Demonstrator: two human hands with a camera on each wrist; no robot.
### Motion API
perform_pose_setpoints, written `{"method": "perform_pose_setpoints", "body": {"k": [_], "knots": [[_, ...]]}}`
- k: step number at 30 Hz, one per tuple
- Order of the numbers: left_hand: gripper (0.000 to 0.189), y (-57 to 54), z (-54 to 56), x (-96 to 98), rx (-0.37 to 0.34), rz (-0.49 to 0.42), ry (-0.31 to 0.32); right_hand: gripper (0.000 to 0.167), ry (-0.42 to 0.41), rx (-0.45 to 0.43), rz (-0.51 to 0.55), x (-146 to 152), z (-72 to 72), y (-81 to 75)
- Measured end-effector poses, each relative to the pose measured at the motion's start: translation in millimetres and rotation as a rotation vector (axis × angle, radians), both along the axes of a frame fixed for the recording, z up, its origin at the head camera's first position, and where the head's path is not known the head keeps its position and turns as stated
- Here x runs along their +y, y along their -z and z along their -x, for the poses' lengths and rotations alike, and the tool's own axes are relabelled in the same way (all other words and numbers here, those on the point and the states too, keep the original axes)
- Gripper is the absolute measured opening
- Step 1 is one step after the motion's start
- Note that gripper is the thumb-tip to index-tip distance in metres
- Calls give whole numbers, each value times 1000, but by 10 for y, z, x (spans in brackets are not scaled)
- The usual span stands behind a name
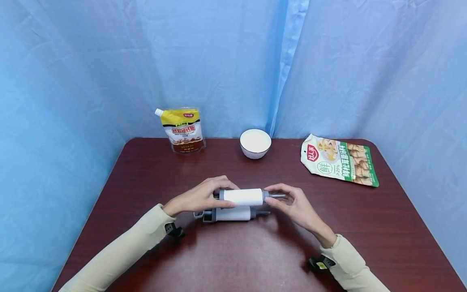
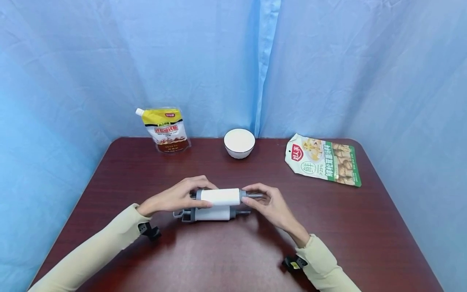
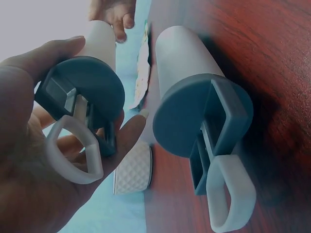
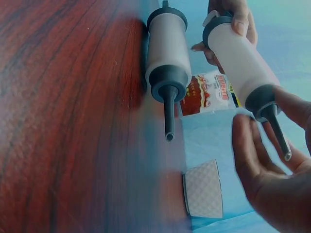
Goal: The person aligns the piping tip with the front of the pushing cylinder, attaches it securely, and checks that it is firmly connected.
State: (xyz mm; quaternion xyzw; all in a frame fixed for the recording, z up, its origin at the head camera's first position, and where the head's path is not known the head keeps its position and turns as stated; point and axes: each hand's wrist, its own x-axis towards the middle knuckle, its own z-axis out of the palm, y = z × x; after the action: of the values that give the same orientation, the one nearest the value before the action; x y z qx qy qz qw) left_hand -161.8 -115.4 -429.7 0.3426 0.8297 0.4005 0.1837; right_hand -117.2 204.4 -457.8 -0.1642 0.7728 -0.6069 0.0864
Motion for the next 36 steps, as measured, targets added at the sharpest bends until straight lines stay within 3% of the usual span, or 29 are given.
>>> {"method": "perform_pose_setpoints", "body": {"k": [7,12,19,28,36], "knots": [[41,-13,-29,60,35,-1,33,23,47,20,-49,-10,10,22],[39,0,-30,70,21,11,3,23,41,44,-23,-10,18,17],[39,-21,-32,41,3,12,-24,36,0,11,15,18,1,-13],[40,-28,-28,69,-9,-16,-21,25,16,-3,-13,43,-15,5],[40,-45,-41,73,12,0,-24,38,11,16,2,55,-34,-31]]}}
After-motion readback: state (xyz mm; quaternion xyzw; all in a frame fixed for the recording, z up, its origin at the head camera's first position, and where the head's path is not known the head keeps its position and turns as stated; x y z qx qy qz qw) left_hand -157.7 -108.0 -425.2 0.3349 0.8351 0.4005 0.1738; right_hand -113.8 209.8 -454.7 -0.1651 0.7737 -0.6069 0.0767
